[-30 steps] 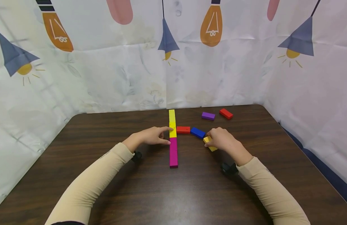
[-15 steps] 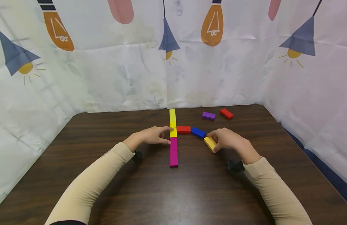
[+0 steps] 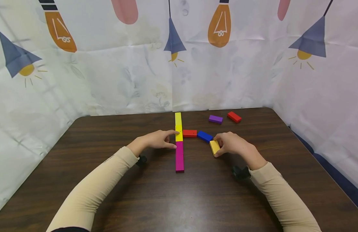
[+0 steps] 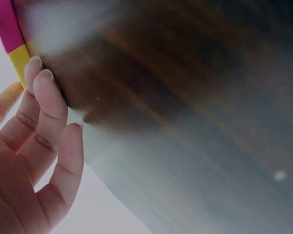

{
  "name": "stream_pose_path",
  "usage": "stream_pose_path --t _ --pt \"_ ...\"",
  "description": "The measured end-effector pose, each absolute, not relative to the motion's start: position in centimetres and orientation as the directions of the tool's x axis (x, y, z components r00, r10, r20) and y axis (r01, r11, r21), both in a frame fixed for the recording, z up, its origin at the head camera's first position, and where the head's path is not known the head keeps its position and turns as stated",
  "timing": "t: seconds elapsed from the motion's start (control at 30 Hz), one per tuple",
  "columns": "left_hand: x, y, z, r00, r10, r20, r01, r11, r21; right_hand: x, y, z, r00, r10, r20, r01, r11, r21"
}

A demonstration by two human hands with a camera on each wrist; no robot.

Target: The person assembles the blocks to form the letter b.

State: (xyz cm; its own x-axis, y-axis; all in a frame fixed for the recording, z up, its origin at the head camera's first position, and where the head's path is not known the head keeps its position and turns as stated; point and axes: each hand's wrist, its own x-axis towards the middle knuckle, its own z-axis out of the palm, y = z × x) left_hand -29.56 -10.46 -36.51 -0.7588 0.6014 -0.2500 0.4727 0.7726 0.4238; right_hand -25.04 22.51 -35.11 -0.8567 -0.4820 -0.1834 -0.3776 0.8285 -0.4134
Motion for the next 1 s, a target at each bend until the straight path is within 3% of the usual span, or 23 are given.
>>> stream_pose_path --t 1.0 --pt "-29.65 -10.34 -36.68 -0.764 0.589 -0.263 0.460 0.783 0.419 -24.97 22.72 -35.25 -0.849 -0.500 -0.170 -0.397 0.817 -0.419"
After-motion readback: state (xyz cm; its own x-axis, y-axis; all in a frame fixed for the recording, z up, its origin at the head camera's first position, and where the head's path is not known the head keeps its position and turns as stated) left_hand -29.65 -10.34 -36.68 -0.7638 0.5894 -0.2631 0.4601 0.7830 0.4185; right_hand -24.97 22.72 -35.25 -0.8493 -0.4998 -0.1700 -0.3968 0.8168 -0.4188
